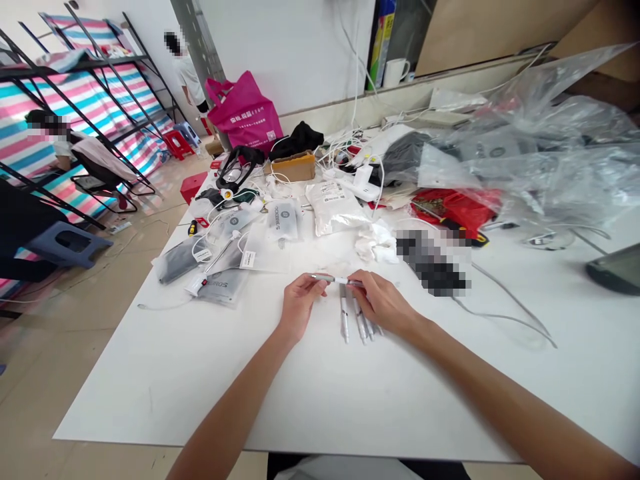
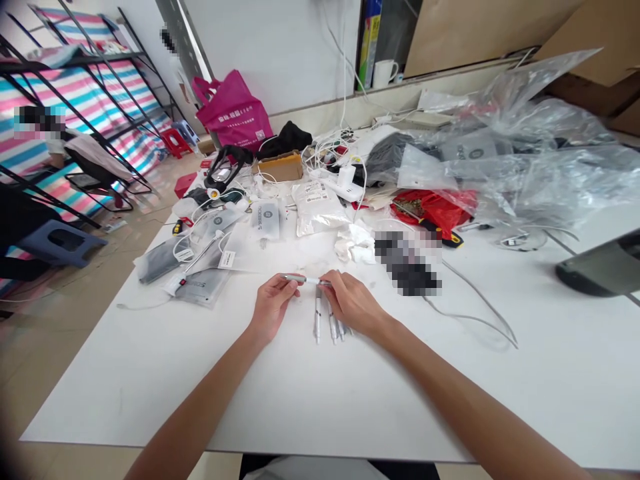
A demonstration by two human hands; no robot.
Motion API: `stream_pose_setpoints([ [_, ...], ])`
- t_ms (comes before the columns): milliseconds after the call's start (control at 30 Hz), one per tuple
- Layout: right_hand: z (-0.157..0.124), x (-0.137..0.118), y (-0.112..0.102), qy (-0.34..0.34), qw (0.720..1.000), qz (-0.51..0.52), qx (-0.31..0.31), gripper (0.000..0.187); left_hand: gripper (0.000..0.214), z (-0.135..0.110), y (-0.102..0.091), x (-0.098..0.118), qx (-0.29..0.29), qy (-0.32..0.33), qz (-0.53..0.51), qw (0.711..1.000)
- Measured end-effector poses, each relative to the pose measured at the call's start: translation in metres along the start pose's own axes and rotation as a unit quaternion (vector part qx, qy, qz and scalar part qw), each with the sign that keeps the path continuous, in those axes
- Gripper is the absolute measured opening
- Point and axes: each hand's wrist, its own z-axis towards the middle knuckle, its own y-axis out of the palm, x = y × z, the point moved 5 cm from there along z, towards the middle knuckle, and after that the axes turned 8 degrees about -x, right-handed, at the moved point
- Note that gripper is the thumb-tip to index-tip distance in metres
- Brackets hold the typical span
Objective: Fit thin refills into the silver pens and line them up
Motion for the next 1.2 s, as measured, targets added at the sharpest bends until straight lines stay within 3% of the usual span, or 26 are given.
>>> stream_pose_setpoints([
  [167,0.001,-0.003,0.003,0.0,1.0,0.007,-0.012,0.016,0.025,-0.001,0.001,-0.001,0.002,-0.005,-0.031,1.0],
  [267,0.003,-0.008,0.003,-0.011,0.999,-0.015,-0.031,0.024,0.035,-0.001,-0.001,-0.001,0.019,-0.001,-0.008,1.0],
  [333,0.005,-0.011,0.003,-0.021,0.998,-0.037,-0.039,0.026,0.03,-0.001,-0.001,-0.001,0.03,0.006,0.011,0.999],
  [700,0.003,-0.013,0.01,0.009,1.0,-0.005,-0.025,0.014,0.033,-0.004,0.002,0.0,0.034,0.011,0.017,0.999],
  [767,0.004,-0.015,0.007,0.003,0.999,-0.01,-0.036,0.02,0.028,-0.003,0.003,0.001,0.023,0.007,0.017,1.0],
  [867,0.007,-0.016,0.004,-0.008,0.999,-0.036,-0.04,0.025,0.038,-0.003,0.005,0.0,-0.011,-0.003,0.035,0.999],
  [1000,0.005,-0.011,0.005,-0.014,0.999,-0.046,-0.025,0.023,0.025,-0.002,0.003,-0.002,0.0,0.001,0.072,0.997],
  [1200,0.003,-0.003,0.008,0.02,0.999,-0.032,-0.02,0.014,0.031,0.0,0.0,-0.002,0.033,0.007,-0.001,0.999],
])
